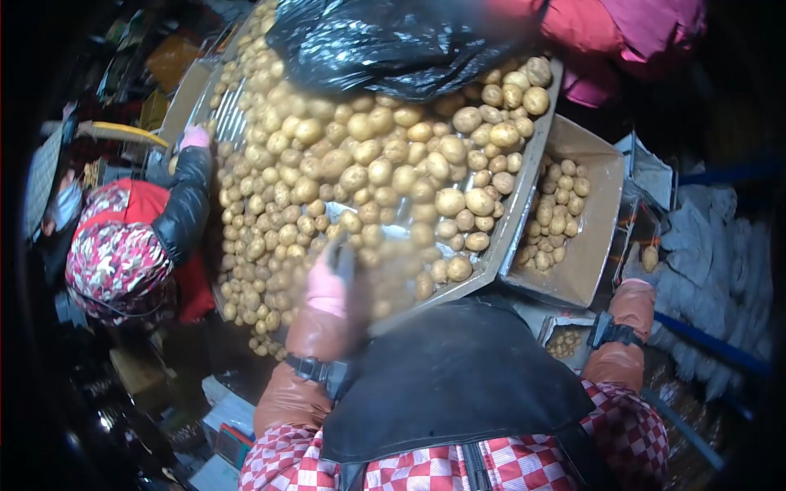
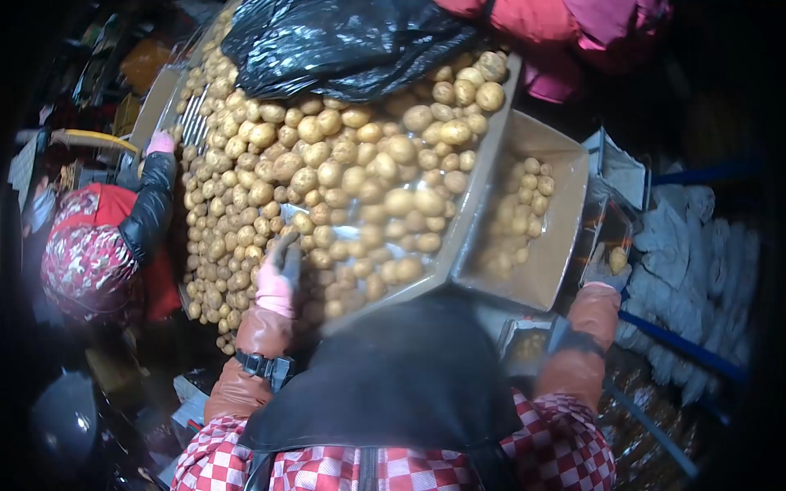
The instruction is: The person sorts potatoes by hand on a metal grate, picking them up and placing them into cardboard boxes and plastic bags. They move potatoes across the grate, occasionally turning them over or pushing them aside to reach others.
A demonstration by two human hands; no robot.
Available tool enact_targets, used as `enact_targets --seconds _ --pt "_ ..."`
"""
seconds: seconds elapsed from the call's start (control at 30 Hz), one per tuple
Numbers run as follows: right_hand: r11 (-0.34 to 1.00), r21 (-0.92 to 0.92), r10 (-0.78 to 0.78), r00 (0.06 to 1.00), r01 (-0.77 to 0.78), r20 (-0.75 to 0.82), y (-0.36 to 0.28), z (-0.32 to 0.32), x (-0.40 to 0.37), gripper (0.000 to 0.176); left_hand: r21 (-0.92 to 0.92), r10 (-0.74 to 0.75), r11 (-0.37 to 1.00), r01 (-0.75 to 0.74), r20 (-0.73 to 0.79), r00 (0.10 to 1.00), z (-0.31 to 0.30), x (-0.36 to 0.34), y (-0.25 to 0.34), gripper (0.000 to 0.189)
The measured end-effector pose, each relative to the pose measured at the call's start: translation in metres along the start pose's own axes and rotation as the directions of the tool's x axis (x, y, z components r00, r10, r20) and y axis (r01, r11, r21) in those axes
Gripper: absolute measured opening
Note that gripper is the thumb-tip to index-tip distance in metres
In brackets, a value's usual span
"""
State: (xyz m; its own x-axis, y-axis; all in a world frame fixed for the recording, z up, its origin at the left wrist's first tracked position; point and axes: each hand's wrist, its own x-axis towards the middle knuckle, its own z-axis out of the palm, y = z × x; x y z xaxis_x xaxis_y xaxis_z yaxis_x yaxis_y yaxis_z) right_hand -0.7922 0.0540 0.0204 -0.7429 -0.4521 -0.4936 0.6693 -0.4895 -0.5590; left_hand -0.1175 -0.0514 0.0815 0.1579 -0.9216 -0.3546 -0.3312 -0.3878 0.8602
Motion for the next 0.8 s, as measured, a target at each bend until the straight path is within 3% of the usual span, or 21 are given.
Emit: enact_targets --seconds 0.03,0.07,0.1,0.13,0.17,0.2,0.27,0.33,0.37,0.4,0.43,0.5,0.53,0.57,0.6,0.63,0.67,0.7,0.8 --pt "0.995 -0.091 -0.038 0.998 0.042 0.048 0.011 0.0 0.006 0.066 0.163 0.205 0.969 -0.184 -0.117 0.972 -0.012 0.013 -0.056 0.038" --pt "0.971 -0.144 0.196 0.98 -0.191 0.019 0.032 0.005 0.012 0.058 0.161 0.156 0.979 -0.123 -0.214 0.964 -0.018 0.008 -0.07 0.036" --pt "0.935 -0.343 0.126 0.988 -0.088 0.091 0.075 0.027 -0.008 0.051 -0.01 0.033 0.999 -0.036 -0.215 0.976 -0.019 -0.007 -0.071 0.035" --pt "0.85 -0.496 0.275 0.952 -0.177 0.131 0.111 0.057 -0.031 0.048 -0.181 -0.091 0.982 0.052 -0.212 0.973 -0.02 -0.023 -0.071 0.034" --pt "0.731 -0.64 0.424 0.892 -0.236 0.156 0.145 0.082 -0.052 0.045 -0.034 0.016 0.999 -0.023 -0.185 0.983 -0.023 -0.036 -0.087 0.035" --pt "0.691 -0.687 0.547 0.784 -0.225 0.294 0.18 0.099 -0.071 0.045 0.109 0.123 0.988 -0.107 -0.155 0.98 -0.026 -0.047 -0.102 0.036" --pt "0.644 -0.746 0.711 0.494 -0.17 0.5 0.232 0.12 -0.106 0.045 0.439 0.302 0.857 -0.269 -0.004 0.953 -0.021 -0.075 -0.071 0.035" --pt "0.455 -0.889 0.794 0.474 -0.048 0.381 0.262 0.143 -0.14 0.044 0.378 0.265 0.884 -0.274 0.075 0.961 -0.029 -0.093 -0.055 0.033" --pt "0.36 -0.933 0.815 0.479 0.027 0.328 0.277 0.153 -0.159 0.043 0.393 0.225 0.892 -0.222 0.039 0.974 -0.034 -0.099 -0.057 0.032" --pt "0.306 -0.951 0.828 0.503 -0.038 0.247 0.288 0.164 -0.187 0.043 0.405 0.183 0.898 -0.17 0.006 0.983 -0.041 -0.105 -0.06 0.031" --pt "0.176 -0.984 0.794 0.585 0.032 0.161 0.295 0.176 -0.214 0.043 0.415 0.142 0.902 -0.118 -0.027 0.99 -0.047 -0.113 -0.065 0.031" --pt "0.115 -0.987 0.858 0.512 -0.109 0.043 0.314 0.171 -0.234 0.041 0.411 0.069 0.912 0.004 -0.161 0.984 -0.063 -0.123 -0.066 0.03" --pt "0.128 -0.986 0.828 0.559 -0.105 0.048 0.322 0.169 -0.26 0.037 0.402 0.032 0.914 0.063 -0.225 0.974 -0.07 -0.125 -0.069 0.029" --pt "0.136 -0.97 0.874 0.485 -0.199 0.023 0.331 0.161 -0.265 0.033 0.389 0.094 0.921 -0.008 -0.203 0.975 -0.071 -0.122 -0.083 0.031" --pt "0.052 -0.978 0.947 0.322 -0.204 -0.017 0.342 0.149 -0.258 0.038 0.375 0.159 0.924 -0.082 -0.181 0.97 -0.068 -0.111 -0.103 0.032" --pt "-0.032 -0.981 0.987 0.149 -0.194 -0.061 0.351 0.143 -0.255 0.042 0.477 0.23 0.867 -0.148 -0.118 0.966 -0.065 -0.099 -0.107 0.035" --pt "-0.028 -0.995 0.942 0.331 -0.095 -0.058 0.352 0.145 -0.292 0.043 0.567 0.298 0.795 -0.217 -0.054 0.953 -0.062 -0.086 -0.109 0.037" --pt "-0.072 -0.973 0.962 0.241 -0.22 -0.125 0.358 0.146 -0.308 0.044 0.733 0.338 0.621 -0.277 0.069 0.939 -0.061 -0.075 -0.105 0.04" --pt "-0.2 -0.976 0.949 0.232 -0.086 -0.214 0.378 0.139 -0.298 0.044 0.743 0.303 0.635 -0.213 0.014 0.953 -0.084 -0.06 -0.134 0.046"
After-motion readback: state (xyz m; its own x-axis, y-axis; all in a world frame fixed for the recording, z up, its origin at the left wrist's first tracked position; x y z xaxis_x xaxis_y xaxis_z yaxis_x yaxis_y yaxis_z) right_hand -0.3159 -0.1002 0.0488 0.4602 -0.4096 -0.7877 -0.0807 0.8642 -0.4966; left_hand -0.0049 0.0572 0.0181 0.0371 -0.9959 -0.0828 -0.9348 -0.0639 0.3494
